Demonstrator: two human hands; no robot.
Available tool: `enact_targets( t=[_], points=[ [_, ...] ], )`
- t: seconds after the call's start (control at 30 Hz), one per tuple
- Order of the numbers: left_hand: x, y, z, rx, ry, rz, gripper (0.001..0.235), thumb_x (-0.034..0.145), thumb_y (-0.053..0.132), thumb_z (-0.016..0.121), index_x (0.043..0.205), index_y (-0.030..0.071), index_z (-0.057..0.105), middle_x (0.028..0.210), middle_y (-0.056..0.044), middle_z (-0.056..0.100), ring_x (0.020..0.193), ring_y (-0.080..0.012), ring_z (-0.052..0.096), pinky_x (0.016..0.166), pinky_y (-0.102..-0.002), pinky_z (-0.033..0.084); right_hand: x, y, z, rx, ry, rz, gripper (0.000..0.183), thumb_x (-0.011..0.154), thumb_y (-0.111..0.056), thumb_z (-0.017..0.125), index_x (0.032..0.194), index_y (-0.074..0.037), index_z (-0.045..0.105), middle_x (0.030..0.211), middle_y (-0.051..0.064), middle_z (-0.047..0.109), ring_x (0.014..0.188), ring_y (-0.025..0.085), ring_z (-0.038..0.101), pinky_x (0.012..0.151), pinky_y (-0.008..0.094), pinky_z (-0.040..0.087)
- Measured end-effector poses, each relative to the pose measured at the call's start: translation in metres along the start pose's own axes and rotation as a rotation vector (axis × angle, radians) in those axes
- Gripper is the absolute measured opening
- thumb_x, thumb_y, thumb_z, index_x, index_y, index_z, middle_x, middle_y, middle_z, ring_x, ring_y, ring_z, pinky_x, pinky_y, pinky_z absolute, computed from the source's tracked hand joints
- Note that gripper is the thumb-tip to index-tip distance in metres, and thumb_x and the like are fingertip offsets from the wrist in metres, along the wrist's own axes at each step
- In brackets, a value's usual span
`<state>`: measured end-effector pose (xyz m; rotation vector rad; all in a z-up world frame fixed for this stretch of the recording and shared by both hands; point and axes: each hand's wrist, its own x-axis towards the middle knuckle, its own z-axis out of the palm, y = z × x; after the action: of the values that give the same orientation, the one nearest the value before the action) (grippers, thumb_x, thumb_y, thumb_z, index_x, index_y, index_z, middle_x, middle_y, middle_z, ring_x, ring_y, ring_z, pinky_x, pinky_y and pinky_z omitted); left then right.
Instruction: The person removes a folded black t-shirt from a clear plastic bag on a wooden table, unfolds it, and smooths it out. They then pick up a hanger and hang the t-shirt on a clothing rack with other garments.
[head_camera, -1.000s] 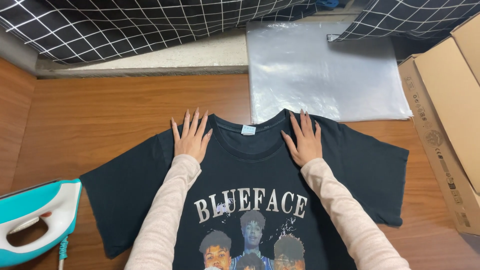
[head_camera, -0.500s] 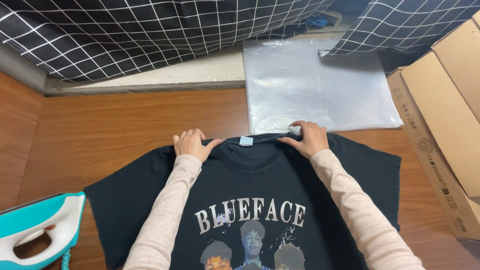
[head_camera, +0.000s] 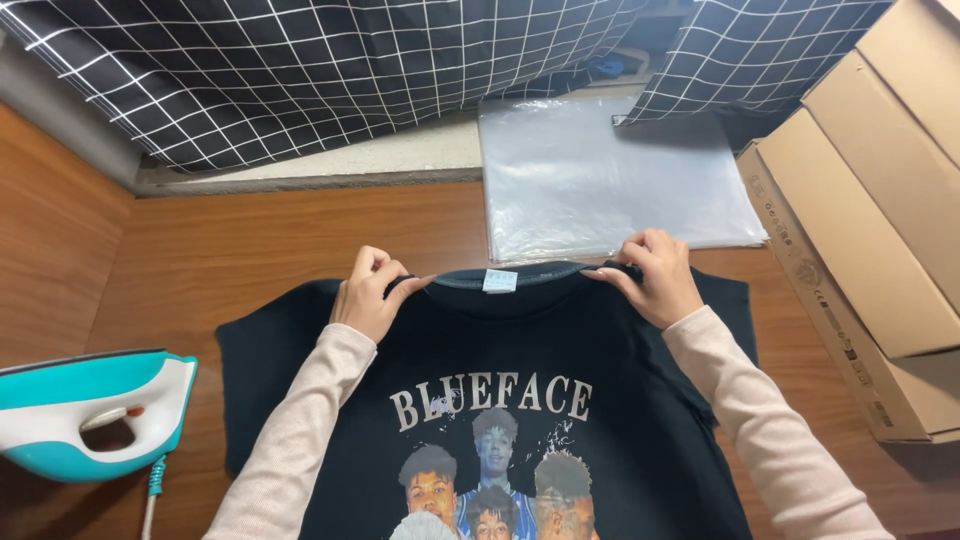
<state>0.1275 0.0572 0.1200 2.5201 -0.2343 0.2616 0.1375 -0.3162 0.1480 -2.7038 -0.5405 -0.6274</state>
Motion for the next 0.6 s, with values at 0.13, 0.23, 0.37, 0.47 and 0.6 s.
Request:
enact_targets(
  t=[0.13, 0.23, 0.37, 0.47, 0.6],
  points=[
    [-0.011, 0.036, -0.028, 0.026, 0.193, 0.129, 0.031, 0.085, 0.052, 0.047, 0.075, 0.023, 0.052, 0.089, 0.009, 0.038, 0.068, -0.0193, 0.061, 0.061, -0.033, 0.052, -0.012, -0.007, -0.021, 0.105, 0.164, -0.091, 0.026, 0.077, -0.035, 0.067, 0.070, -0.016, 0.050, 0.099, -0.006, 0.056, 0.101, 0.013, 0.055, 0.080, 0.027, 0.040],
    [-0.016, 0.052, -0.033, -0.006, 0.330, 0.181, 0.026, 0.085, 0.047, 0.051, 0.078, 0.022, 0.056, 0.099, 0.009, 0.044, 0.067, -0.0151, 0.060, 0.059, -0.029, 0.051, -0.027, -0.009, -0.038, 0.078, 0.138, -0.001, 0.030, 0.082, -0.043, 0.060, 0.076, -0.017, 0.048, 0.059, -0.002, 0.056, 0.060, 0.015, 0.060, 0.059, 0.023, 0.047],
    [-0.032, 0.063, -0.033, 0.091, 0.412, 0.195, 0.029, 0.085, 0.049, 0.054, 0.079, 0.021, 0.053, 0.062, 0.004, 0.052, 0.069, -0.0163, 0.052, 0.069, -0.028, 0.040, -0.040, -0.005, -0.057, 0.314, 0.168, -0.007, 0.017, 0.083, -0.023, 0.062, 0.082, -0.009, 0.052, 0.074, 0.003, 0.067, 0.061, 0.017, 0.064, 0.057, 0.023, 0.049],
    [-0.047, 0.078, -0.043, -0.028, 0.349, 0.100, 0.029, 0.083, 0.048, 0.056, 0.084, 0.020, 0.050, 0.068, 0.003, 0.058, 0.074, -0.0184, 0.054, 0.072, -0.030, 0.039, -0.036, -0.036, -0.087, 0.521, 0.180, 0.026, 0.013, 0.082, -0.010, 0.062, 0.090, -0.007, 0.053, 0.080, 0.007, 0.068, 0.065, 0.018, 0.065, 0.061, 0.024, 0.050],
    [-0.067, 0.110, -0.068, -0.385, 0.170, -0.083, 0.032, 0.078, 0.036, 0.064, 0.103, 0.023, 0.048, 0.083, -0.002, 0.066, 0.085, -0.0214, 0.061, 0.079, -0.035, 0.043, -0.035, -0.071, -0.118, 0.772, 0.216, 0.060, 0.031, 0.075, 0.004, 0.064, 0.103, -0.001, 0.052, 0.078, 0.012, 0.066, 0.063, 0.015, 0.063, 0.064, 0.025, 0.052]
  ],
)
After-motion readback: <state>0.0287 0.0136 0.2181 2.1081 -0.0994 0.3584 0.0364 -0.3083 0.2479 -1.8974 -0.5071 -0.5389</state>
